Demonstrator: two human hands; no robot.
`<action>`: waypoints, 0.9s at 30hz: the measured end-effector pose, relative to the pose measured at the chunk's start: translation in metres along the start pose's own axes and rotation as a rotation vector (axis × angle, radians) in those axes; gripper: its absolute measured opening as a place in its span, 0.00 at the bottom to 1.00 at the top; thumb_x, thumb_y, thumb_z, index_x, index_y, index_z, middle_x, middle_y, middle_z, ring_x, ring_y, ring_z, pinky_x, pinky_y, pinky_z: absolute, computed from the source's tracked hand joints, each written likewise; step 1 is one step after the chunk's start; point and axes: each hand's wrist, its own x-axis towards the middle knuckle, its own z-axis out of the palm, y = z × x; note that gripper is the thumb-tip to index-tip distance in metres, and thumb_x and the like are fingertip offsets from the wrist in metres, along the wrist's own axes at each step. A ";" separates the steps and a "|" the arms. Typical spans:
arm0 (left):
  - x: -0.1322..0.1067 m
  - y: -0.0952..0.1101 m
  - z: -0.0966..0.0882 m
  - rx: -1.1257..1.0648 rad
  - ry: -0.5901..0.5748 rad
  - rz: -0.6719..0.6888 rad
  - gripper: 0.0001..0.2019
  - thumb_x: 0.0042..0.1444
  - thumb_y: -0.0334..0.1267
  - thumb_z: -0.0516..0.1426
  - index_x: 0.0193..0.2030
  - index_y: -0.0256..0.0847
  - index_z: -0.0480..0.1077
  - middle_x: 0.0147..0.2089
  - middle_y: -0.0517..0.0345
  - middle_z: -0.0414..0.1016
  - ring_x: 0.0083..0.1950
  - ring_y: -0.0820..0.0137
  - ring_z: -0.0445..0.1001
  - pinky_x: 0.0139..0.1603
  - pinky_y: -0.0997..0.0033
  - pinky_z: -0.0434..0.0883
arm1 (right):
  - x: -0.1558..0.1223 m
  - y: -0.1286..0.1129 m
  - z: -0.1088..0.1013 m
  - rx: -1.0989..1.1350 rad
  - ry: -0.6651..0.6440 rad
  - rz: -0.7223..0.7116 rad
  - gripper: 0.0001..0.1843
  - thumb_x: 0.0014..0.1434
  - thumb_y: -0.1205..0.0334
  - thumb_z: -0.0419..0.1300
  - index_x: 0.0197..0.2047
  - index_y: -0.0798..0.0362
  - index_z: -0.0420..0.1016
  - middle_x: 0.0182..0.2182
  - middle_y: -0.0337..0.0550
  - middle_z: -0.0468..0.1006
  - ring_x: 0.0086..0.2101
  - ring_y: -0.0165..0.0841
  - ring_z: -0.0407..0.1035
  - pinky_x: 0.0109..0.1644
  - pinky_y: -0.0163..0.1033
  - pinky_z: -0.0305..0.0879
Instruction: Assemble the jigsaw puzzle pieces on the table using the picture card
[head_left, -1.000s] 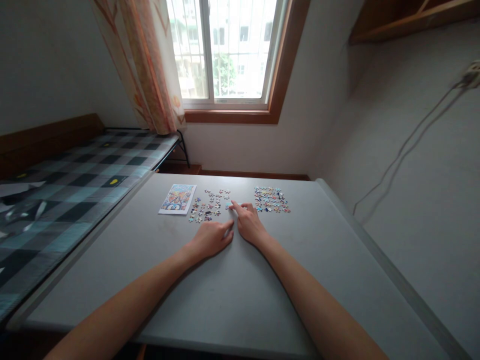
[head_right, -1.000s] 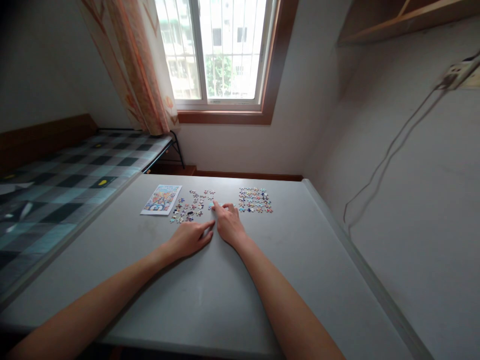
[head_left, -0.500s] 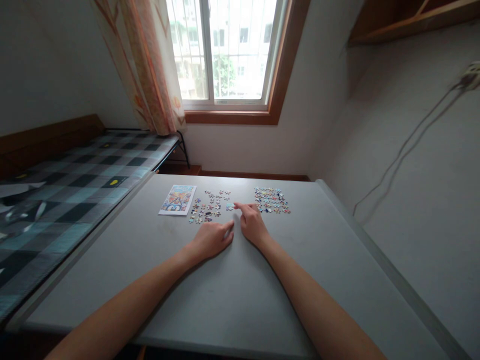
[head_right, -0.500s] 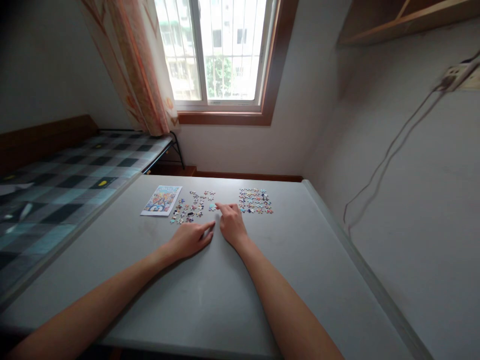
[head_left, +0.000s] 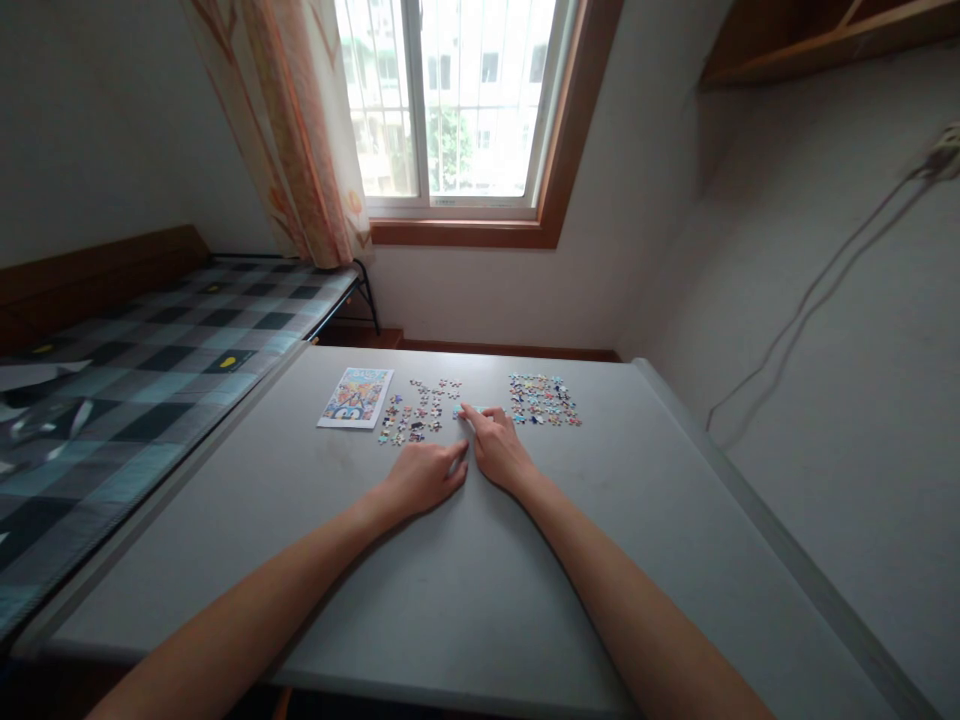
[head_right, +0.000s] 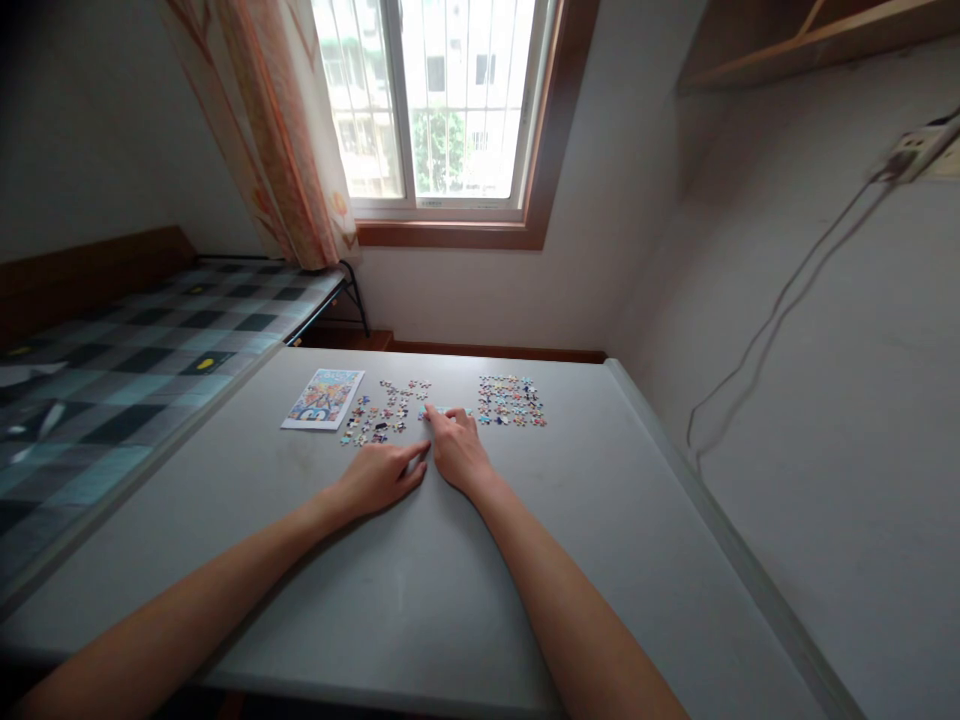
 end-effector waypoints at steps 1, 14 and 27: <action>0.000 0.000 0.000 0.004 0.002 0.002 0.20 0.62 0.46 0.43 0.55 0.45 0.66 0.35 0.51 0.78 0.33 0.64 0.76 0.36 0.68 0.68 | 0.000 0.000 0.000 -0.004 0.004 -0.005 0.32 0.57 0.74 0.47 0.65 0.56 0.53 0.52 0.44 0.73 0.47 0.40 0.56 0.53 0.44 0.51; 0.000 0.001 0.000 0.006 0.011 0.004 0.19 0.62 0.45 0.44 0.54 0.44 0.66 0.34 0.52 0.78 0.33 0.64 0.76 0.35 0.69 0.68 | -0.001 -0.002 -0.002 -0.009 -0.014 -0.015 0.36 0.57 0.74 0.47 0.68 0.54 0.45 0.53 0.44 0.72 0.50 0.41 0.56 0.54 0.47 0.50; 0.000 0.004 -0.008 0.006 -0.021 -0.020 0.19 0.61 0.46 0.43 0.53 0.46 0.67 0.33 0.52 0.78 0.33 0.65 0.76 0.34 0.71 0.67 | 0.000 0.011 0.003 0.272 0.309 0.120 0.33 0.54 0.76 0.45 0.63 0.54 0.56 0.41 0.43 0.78 0.44 0.38 0.61 0.53 0.45 0.59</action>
